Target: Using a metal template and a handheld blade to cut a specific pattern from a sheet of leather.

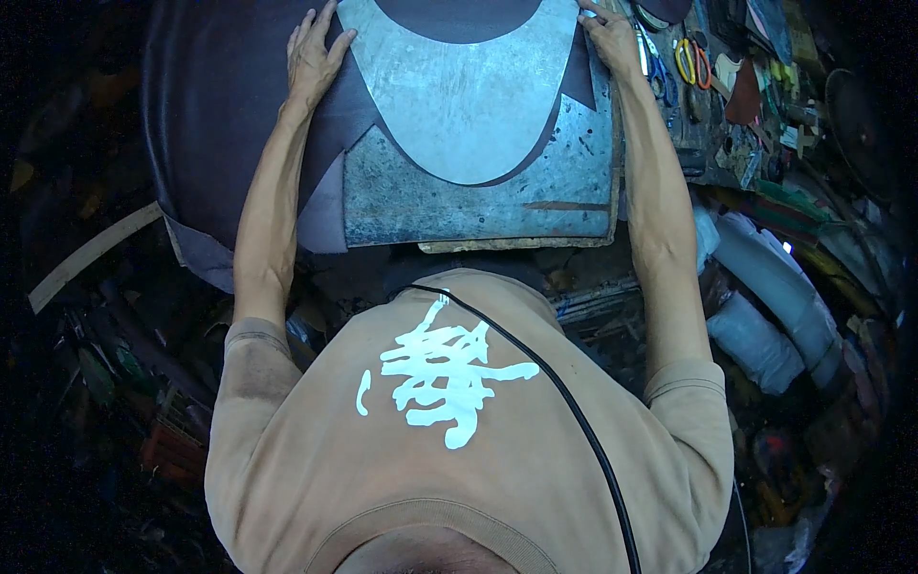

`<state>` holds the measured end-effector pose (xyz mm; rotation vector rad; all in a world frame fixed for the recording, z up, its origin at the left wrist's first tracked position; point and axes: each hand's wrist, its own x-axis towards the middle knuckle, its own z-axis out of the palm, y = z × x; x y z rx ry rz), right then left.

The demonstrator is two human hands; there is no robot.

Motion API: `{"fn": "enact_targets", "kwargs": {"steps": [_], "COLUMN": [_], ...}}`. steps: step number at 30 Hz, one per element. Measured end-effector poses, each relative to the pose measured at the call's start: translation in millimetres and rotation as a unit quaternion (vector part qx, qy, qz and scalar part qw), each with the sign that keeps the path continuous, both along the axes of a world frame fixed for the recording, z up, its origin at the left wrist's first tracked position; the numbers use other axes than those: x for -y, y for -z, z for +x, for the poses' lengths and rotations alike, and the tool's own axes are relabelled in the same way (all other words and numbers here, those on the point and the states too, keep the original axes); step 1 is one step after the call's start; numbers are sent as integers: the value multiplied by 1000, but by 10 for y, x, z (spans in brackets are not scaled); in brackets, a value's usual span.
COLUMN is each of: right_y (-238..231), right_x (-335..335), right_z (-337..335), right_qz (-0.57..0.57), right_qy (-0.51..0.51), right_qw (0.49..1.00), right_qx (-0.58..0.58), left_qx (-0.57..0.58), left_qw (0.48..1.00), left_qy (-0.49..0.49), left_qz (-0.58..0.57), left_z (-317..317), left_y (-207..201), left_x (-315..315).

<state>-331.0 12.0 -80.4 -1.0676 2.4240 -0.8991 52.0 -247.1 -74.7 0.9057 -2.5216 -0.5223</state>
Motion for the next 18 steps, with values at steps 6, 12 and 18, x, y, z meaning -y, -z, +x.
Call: {"fn": "enact_targets", "kwargs": {"steps": [6,12,18], "right_y": [-2,0,20], "right_x": [21,20,59], "right_z": [22,1,45], "right_qz": [20,-10,-38], "right_qy": [1,-2,-16], "right_qw": [1000,1000,996], "right_qx": [-15,1,-81], "left_qx": [3,-23,-5], "left_qw": [1000,999,1000], "left_qy": [-2,29,10], "left_qz": [-9,-12,-15], "left_z": [45,1,-16], "left_y": [94,143,-19], "left_x": [50,75,29]}}
